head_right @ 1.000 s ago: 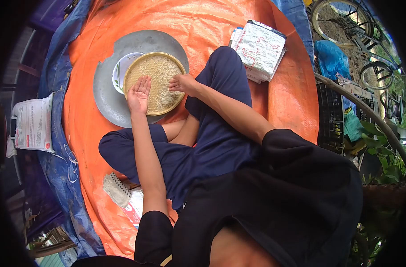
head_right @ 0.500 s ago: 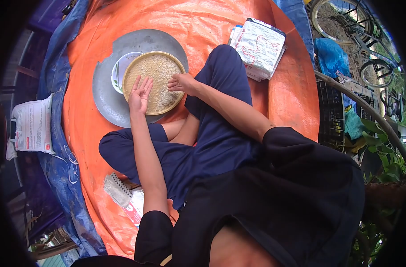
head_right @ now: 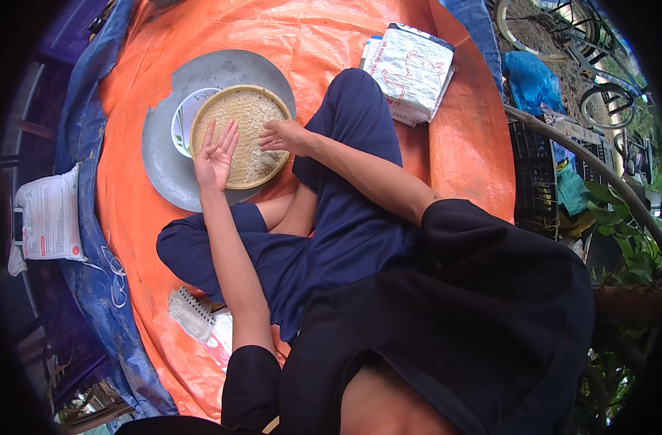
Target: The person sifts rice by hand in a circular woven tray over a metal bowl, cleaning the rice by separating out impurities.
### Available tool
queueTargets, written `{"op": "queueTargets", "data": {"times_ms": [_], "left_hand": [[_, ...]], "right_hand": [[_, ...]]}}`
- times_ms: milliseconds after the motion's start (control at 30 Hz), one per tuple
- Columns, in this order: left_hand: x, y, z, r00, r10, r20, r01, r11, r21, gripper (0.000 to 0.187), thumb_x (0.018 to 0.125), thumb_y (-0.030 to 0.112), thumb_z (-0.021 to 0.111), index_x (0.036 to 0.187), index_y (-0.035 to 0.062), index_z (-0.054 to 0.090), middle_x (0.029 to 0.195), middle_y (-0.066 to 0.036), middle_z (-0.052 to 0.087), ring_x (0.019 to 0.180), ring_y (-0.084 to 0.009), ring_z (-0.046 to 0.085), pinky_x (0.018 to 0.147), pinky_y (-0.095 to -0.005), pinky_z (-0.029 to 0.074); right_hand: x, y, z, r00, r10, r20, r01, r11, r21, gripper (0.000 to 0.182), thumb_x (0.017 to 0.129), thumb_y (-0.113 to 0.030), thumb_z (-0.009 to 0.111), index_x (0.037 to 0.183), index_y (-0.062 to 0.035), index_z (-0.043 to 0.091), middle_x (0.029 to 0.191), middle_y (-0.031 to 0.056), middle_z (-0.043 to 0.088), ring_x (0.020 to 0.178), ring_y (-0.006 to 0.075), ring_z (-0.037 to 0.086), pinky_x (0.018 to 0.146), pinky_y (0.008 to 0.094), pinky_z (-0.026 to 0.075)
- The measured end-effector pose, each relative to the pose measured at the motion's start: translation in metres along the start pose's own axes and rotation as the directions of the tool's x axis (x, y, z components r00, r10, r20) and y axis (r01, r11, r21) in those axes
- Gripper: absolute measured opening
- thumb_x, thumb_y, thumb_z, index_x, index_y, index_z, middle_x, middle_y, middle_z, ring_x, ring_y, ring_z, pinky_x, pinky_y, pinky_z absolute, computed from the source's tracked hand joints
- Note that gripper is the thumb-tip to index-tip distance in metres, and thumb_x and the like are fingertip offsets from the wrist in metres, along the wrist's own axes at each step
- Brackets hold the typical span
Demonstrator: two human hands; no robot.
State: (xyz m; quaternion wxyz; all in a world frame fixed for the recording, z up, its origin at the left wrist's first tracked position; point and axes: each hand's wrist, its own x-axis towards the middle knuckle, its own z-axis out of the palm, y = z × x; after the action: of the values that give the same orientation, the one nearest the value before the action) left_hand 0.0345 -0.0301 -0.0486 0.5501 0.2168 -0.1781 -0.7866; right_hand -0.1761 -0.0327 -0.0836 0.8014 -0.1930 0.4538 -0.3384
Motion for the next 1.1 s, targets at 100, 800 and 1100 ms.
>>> {"op": "queueTargets", "data": {"times_ms": [100,800,1100], "left_hand": [[0.002,-0.001,0.002,1.000,-0.020,0.010,0.021,0.999,-0.047,0.058,0.089,0.010,0.032,0.145,0.0029,0.017,0.144,-0.034,0.021,0.134,-0.0419,0.027,0.111,-0.0454,0.027],[-0.011,-0.079,0.067,0.861,0.055,0.505,-0.471,-0.283,0.835,0.047,0.094,0.024,0.040,0.134,-0.0020,0.039,0.134,-0.030,0.040,0.118,-0.0483,0.041,0.100,-0.0525,0.031],[-0.011,-0.083,0.057,0.891,0.025,0.453,-0.375,-0.523,0.766,0.058,0.091,0.052,0.041,0.143,0.0287,0.033,0.150,-0.020,0.020,0.138,-0.0444,0.014,0.104,-0.0682,0.004]], "right_hand": [[-0.002,0.000,0.002,0.999,-0.001,0.046,0.000,1.000,0.011,0.046,0.093,-0.027,0.049,0.116,0.0128,0.045,0.103,0.0209,0.059,0.096,0.0270,0.062,0.087,0.0316,0.052],[0.012,0.017,-0.015,0.885,-0.114,0.452,-0.117,0.884,0.453,0.060,0.098,-0.044,0.032,0.131,0.0051,0.038,0.135,0.0216,0.043,0.124,0.0302,0.045,0.104,0.0431,0.038],[0.018,0.019,-0.018,0.908,-0.108,0.404,-0.075,0.909,0.409,0.049,0.096,-0.038,0.043,0.125,0.0013,0.046,0.126,0.0163,0.050,0.120,0.0284,0.048,0.102,0.0402,0.041]]}}
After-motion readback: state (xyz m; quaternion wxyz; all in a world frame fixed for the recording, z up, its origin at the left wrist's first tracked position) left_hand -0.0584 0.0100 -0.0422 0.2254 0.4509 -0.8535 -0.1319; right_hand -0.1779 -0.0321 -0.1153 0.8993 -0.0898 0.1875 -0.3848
